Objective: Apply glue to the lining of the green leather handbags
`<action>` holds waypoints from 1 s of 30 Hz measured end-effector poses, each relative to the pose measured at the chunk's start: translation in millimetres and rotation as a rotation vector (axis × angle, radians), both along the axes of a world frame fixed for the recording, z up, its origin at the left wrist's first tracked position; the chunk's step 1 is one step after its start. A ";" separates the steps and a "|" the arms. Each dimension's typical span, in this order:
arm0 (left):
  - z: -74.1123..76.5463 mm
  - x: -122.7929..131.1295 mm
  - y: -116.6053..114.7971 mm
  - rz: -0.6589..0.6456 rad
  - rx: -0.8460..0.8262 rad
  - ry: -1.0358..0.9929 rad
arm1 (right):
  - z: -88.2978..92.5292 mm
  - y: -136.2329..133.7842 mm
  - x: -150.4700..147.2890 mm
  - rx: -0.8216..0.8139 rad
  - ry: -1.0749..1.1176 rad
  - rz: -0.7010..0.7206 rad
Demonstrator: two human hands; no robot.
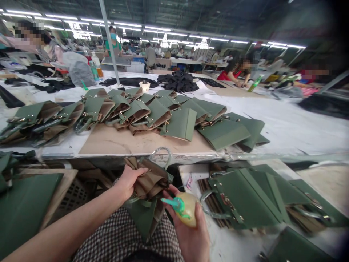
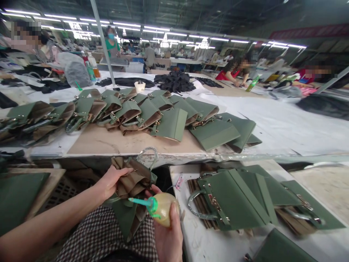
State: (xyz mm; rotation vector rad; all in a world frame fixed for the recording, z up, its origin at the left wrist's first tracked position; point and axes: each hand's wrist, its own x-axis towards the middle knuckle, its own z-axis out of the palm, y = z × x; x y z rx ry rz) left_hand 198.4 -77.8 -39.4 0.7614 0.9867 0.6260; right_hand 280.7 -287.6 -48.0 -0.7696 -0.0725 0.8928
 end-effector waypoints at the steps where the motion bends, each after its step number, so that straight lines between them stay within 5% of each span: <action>1: 0.6 -1.3 0.7 -0.003 0.001 0.002 | 1.3 -1.8 -1.6 -0.016 -0.008 0.001; 19: -2.8 0.8 -1.7 0.021 0.049 0.012 | 2.3 6.4 -2.1 0.076 -0.030 0.031; 30: -7.8 -12.2 0.9 -0.035 0.283 0.088 | 48.6 51.8 16.5 -0.108 -0.468 0.343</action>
